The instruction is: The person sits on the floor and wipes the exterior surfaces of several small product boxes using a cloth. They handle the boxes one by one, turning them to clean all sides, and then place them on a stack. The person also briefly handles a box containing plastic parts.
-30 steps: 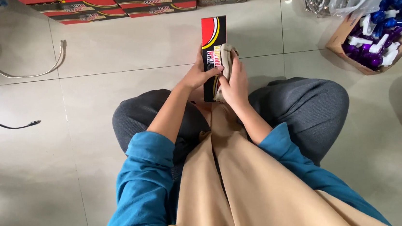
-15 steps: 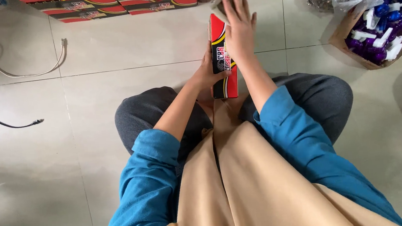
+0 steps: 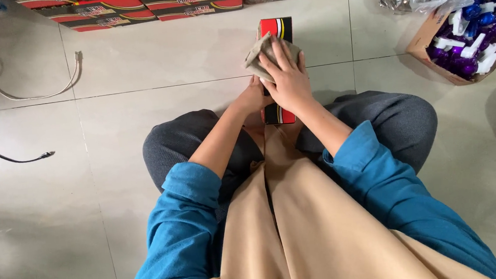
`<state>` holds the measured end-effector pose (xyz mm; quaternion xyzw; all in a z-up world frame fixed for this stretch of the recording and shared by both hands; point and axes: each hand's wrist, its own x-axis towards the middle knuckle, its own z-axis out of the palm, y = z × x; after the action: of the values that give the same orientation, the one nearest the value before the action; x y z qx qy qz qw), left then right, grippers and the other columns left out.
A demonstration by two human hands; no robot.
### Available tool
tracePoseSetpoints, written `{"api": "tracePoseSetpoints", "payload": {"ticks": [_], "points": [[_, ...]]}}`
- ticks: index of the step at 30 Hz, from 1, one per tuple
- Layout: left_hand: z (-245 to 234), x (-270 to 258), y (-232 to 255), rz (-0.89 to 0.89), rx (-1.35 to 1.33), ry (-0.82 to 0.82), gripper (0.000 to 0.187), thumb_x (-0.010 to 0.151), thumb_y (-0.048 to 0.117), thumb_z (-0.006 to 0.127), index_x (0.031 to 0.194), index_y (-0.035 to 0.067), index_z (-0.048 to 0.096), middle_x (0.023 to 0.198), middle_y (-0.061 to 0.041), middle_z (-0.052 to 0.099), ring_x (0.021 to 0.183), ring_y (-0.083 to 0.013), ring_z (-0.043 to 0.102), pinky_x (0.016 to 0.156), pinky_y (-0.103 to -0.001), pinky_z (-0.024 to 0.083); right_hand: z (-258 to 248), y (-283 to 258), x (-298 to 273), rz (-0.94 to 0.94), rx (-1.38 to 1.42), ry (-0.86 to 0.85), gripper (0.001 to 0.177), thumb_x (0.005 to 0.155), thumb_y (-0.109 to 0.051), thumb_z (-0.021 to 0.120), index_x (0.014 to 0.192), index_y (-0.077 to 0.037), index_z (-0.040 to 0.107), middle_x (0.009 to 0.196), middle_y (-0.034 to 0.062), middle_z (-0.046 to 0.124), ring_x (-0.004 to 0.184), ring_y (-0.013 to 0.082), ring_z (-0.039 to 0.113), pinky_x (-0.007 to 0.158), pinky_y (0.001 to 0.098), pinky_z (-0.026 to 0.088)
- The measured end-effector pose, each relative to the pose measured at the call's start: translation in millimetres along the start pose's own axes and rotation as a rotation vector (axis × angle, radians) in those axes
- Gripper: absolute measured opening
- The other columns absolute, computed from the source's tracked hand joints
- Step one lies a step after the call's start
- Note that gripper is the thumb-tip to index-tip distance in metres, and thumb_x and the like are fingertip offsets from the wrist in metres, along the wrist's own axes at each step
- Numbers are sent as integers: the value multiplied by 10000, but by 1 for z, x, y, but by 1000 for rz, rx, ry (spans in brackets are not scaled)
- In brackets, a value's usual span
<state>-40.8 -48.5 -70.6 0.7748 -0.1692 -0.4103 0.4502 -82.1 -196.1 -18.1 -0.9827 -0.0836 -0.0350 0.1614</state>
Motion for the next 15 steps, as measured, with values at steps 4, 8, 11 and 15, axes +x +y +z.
{"api": "tracePoseSetpoints", "payload": {"ticks": [4, 8, 11, 15], "points": [[-5, -14, 14, -69, 1, -45, 1482, 719, 591, 824, 1524, 197, -356, 1722, -37, -228, 1613, -335, -41, 1182, -525, 373, 8, 19, 52, 104, -58, -40, 534, 1100, -410, 567, 1605, -267, 465, 1693, 99, 14, 1557, 379, 82, 1128, 801, 179], [-9, -25, 32, -219, 35, -117, 1570, 613, 590, 860, 1527, 199, -355, 1747, -40, -8, 1566, -273, 214, 1189, -432, 369, 10, 25, 86, 259, -154, 12, 610, 1149, -447, 584, 1679, -313, 311, 1678, 78, -34, 1560, 408, 130, 1120, 861, 158], [-9, -25, 33, -242, 20, -112, 1571, 607, 587, 859, 1535, 188, -345, 1729, -54, 114, 1519, -266, 331, 1158, -427, 416, -1, 22, 85, 268, -153, -11, 566, 1179, -418, 526, 1682, -277, 306, 1685, 31, 10, 1556, 360, 77, 1103, 865, 113], [-9, -27, 35, -237, 51, -112, 1555, 608, 637, 828, 1556, 162, -309, 1740, -76, 82, 1515, -292, 352, 1112, -386, 435, -21, 9, 48, 181, -25, -149, 568, 1170, -383, 410, 1692, -255, 224, 1720, -1, 9, 1564, 316, -60, 1105, 853, -54]]}}
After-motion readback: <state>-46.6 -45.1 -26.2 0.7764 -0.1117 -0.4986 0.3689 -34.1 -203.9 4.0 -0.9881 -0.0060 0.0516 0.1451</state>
